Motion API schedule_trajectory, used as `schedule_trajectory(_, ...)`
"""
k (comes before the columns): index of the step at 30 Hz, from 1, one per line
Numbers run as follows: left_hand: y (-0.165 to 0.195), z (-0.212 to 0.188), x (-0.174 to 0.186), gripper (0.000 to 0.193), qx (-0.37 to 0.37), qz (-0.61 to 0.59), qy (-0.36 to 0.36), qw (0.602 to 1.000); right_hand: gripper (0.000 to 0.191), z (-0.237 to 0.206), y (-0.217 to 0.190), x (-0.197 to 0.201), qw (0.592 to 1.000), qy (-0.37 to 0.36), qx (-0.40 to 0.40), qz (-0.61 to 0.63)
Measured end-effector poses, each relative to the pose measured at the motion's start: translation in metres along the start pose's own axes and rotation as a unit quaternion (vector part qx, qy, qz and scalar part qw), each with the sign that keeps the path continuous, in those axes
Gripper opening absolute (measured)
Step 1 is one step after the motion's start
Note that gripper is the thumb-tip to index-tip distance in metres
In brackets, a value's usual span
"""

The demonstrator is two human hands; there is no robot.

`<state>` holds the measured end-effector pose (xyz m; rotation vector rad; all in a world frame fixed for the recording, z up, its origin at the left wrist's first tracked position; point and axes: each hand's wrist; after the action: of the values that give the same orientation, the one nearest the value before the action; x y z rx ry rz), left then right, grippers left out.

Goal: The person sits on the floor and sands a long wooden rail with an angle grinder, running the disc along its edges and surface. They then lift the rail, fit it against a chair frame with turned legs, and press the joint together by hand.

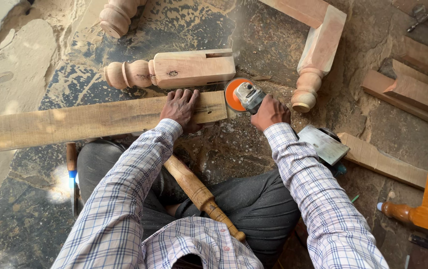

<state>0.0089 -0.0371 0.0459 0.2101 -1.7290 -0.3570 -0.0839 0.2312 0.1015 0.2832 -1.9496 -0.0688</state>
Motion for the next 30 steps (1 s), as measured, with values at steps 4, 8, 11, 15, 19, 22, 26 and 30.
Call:
schedule_trajectory(4, -0.003, 0.001, -0.002, 0.120, -0.003, 0.010, -0.002, 1.000, 0.063, 0.007, -0.008, 0.010, 1.000, 0.002, -0.013, 0.004)
schedule_trajectory(8, -0.003, 0.002, -0.004, 0.120, -0.004, 0.011, 0.001, 1.000, 0.059, 0.009, -0.013, 0.017, 1.000, -0.001, -0.019, 0.020)
schedule_trajectory(11, -0.003, 0.001, -0.004, 0.118, -0.011, -0.017, 0.019, 1.000, 0.055, 0.011, -0.018, 0.020, 1.000, 0.014, -0.015, 0.014)
schedule_trajectory(15, -0.006, 0.003, -0.006, 0.120, -0.013, 0.005, 0.013, 1.000, 0.053, 0.017, -0.025, 0.022, 0.999, 0.021, -0.025, 0.024)
schedule_trajectory(19, -0.012, 0.005, -0.015, 0.117, -0.024, 0.005, 0.034, 0.999, 0.052, 0.022, -0.026, 0.018, 0.999, 0.016, -0.033, 0.032)
schedule_trajectory(22, -0.015, 0.008, -0.023, 0.117, -0.021, -0.004, 0.031, 0.999, 0.053, 0.026, -0.022, 0.014, 0.998, 0.024, -0.041, 0.039)
schedule_trajectory(26, -0.017, 0.010, -0.027, 0.104, -0.037, 0.023, 0.064, 0.997, 0.059, 0.030, -0.014, 0.011, 0.997, 0.000, -0.056, 0.059)
schedule_trajectory(30, -0.015, 0.009, -0.021, 0.115, -0.012, 0.012, 0.010, 1.000, 0.060, 0.028, -0.012, 0.010, 0.998, 0.005, -0.041, 0.050)
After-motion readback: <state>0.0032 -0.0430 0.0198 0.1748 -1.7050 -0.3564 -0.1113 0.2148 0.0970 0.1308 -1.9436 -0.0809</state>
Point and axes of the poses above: each hand's wrist, its own z-axis towards the middle knuckle, its own x-axis out of the back of the hand, y = z × x, and after that the axes turned 14 degrees about -z, right-handed
